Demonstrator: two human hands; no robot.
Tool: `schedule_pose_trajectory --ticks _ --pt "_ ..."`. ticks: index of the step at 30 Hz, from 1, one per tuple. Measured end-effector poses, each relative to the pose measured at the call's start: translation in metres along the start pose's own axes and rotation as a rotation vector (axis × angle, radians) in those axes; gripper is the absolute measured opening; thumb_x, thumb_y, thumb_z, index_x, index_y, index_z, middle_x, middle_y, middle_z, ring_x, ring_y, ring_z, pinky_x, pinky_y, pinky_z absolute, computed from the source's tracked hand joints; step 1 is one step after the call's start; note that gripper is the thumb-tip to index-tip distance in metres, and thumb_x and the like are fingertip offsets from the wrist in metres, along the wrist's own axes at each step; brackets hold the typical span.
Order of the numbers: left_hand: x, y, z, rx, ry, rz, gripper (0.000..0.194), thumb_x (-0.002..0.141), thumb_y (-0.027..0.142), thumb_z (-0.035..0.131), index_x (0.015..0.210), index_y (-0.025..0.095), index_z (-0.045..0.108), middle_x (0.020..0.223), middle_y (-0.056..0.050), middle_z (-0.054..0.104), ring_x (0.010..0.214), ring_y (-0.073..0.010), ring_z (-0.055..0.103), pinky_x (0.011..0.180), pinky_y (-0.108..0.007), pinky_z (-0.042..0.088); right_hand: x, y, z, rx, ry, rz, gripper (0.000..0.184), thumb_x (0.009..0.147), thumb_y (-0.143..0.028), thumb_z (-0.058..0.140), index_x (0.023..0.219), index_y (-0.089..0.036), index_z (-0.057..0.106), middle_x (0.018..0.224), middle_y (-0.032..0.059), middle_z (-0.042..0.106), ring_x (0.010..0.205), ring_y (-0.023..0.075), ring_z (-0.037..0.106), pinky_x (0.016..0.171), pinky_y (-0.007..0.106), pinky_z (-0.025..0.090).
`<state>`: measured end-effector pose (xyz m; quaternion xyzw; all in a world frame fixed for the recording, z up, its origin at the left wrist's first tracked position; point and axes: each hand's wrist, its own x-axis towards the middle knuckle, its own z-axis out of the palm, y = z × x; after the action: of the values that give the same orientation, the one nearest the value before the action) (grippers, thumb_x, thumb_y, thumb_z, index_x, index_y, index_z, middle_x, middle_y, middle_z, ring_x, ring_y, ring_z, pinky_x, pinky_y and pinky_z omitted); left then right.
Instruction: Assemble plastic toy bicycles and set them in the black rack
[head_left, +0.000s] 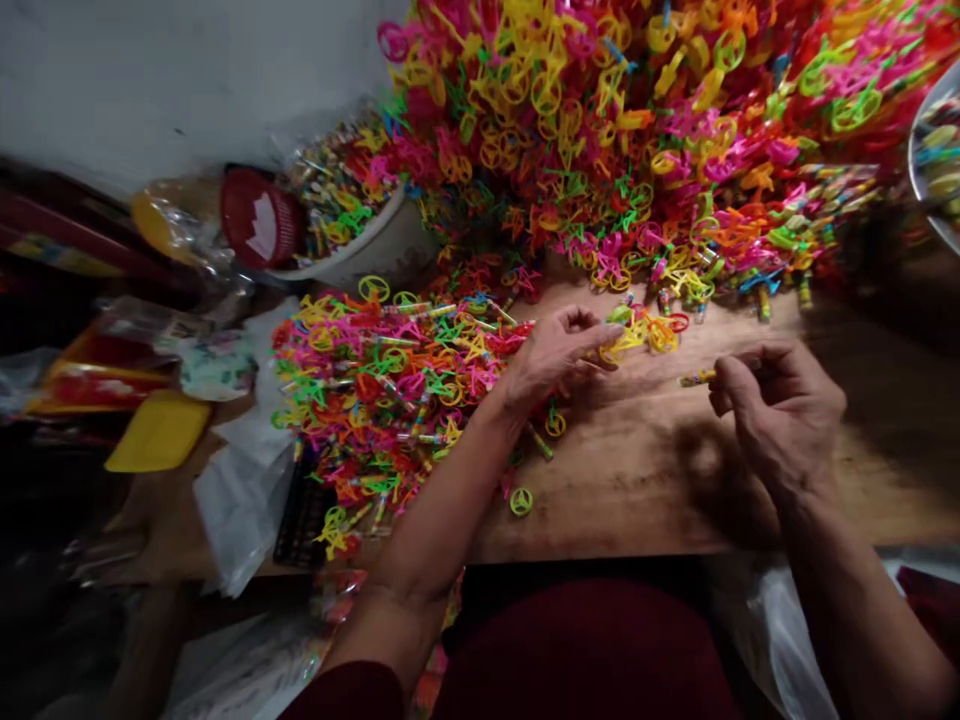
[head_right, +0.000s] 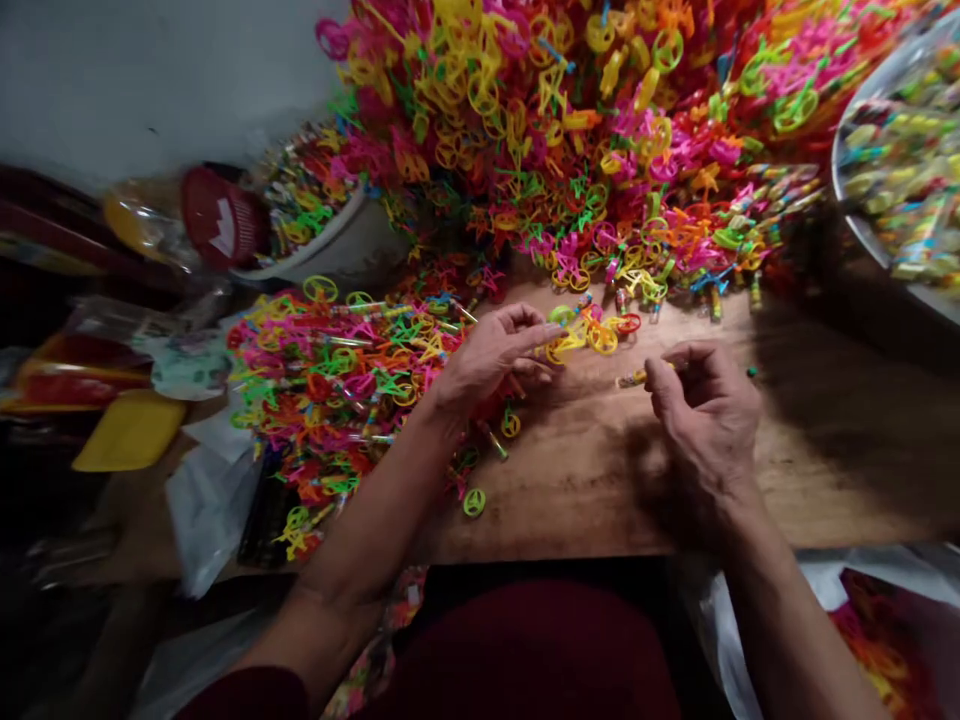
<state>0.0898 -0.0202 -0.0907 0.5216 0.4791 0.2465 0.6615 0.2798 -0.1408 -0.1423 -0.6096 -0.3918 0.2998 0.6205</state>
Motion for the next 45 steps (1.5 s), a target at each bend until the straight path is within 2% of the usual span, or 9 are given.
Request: schedule_pose_trajectory --ticks 4,7,10,12,17,23,30,41,45 --pt "0.005 -0.015 0.015 0.117 -0.025 -0.074 0.044 0.087 0.059 0.074 0.086 0.019 0.056 0.058 0.005 0.054 0.042 -0.0058 0.046 0.043 -0.020 0.028 -0.005 0.003 -0.024 -0.074 0.009 0.212 0.016 0.082 -0.034 0.073 0.092 -0.022 0.071 0.061 -0.0047 0.059 0.045 0.0100 0.050 0.041 0.023 0.038" --pt "0.007 -0.023 0.026 0.211 -0.098 0.012 0.044 0.090 0.061 0.069 0.081 0.019 0.058 0.054 0.007 0.046 0.045 -0.0058 0.040 0.048 -0.022 0.027 -0.002 0.002 -0.029 -0.154 -0.159 0.437 0.030 0.080 -0.036 0.070 0.104 -0.020 0.077 0.051 -0.0062 0.049 0.040 0.0092 0.039 0.037 0.023 0.026" --pt "0.006 -0.026 0.034 0.266 -0.207 0.066 0.046 0.089 0.062 0.068 0.078 0.017 0.061 0.059 0.005 0.049 0.053 -0.0075 0.042 0.053 -0.023 0.030 0.006 0.001 -0.023 -0.108 -0.311 0.624 0.052 0.074 -0.040 0.074 0.121 -0.018 0.073 0.045 -0.0088 0.044 0.038 0.0086 0.033 0.036 0.022 0.024" --pt "0.004 -0.026 0.037 0.263 -0.253 0.061 0.047 0.088 0.062 0.067 0.077 0.016 0.063 0.061 0.004 0.051 0.056 -0.0082 0.043 0.054 -0.023 0.031 0.009 0.000 -0.018 -0.068 -0.433 0.691 0.052 0.071 -0.042 0.076 0.116 -0.016 0.073 0.045 -0.0092 0.044 0.037 0.0076 0.031 0.035 0.021 0.023" --pt "0.004 -0.022 0.036 0.133 -0.337 -0.080 0.053 0.087 0.064 0.070 0.099 0.013 0.071 0.083 -0.004 0.066 0.055 -0.0062 0.047 0.052 -0.023 0.032 0.009 -0.005 -0.020 0.045 -0.518 0.741 0.036 0.065 -0.046 0.083 0.078 -0.018 0.067 0.046 -0.0078 0.043 0.037 0.0050 0.031 0.035 0.019 0.021" --pt "-0.002 -0.010 0.024 0.008 -0.546 -0.101 0.042 0.083 0.037 0.081 0.117 0.014 0.074 0.105 -0.009 0.073 0.076 -0.0094 0.062 0.069 -0.024 0.047 0.013 -0.011 -0.030 0.270 -0.519 0.865 0.037 0.062 -0.039 0.086 0.071 -0.020 0.056 0.045 -0.0100 0.037 0.038 0.0024 0.022 0.036 0.018 0.015" --pt "-0.008 -0.002 0.021 0.061 -0.634 -0.008 0.041 0.084 0.035 0.081 0.120 0.015 0.075 0.114 -0.011 0.074 0.090 -0.0144 0.067 0.080 -0.027 0.052 0.009 -0.013 -0.030 0.208 -0.446 0.860 0.036 0.061 -0.039 0.087 0.072 -0.020 0.059 0.052 -0.0063 0.047 0.041 0.0039 0.031 0.037 0.018 0.022" --pt "-0.009 -0.004 0.025 0.192 -0.516 0.020 0.032 0.085 0.015 0.066 0.116 0.012 0.075 0.071 0.000 0.063 0.056 -0.0053 0.051 0.053 -0.018 0.039 0.008 -0.014 -0.019 0.229 -0.445 0.872 0.042 0.059 -0.039 0.086 0.062 -0.022 0.048 0.045 -0.0111 0.027 0.039 0.0023 0.017 0.037 0.020 0.018" --pt "-0.012 -0.005 0.028 0.170 -0.465 -0.032 0.029 0.085 0.020 0.069 0.113 0.014 0.075 0.072 0.000 0.065 0.052 -0.0054 0.050 0.049 -0.018 0.037 0.004 -0.014 -0.022 0.161 -0.490 0.834 0.035 0.064 -0.042 0.084 0.068 -0.021 0.056 0.047 -0.0076 0.038 0.038 0.0039 0.024 0.037 0.021 0.017"
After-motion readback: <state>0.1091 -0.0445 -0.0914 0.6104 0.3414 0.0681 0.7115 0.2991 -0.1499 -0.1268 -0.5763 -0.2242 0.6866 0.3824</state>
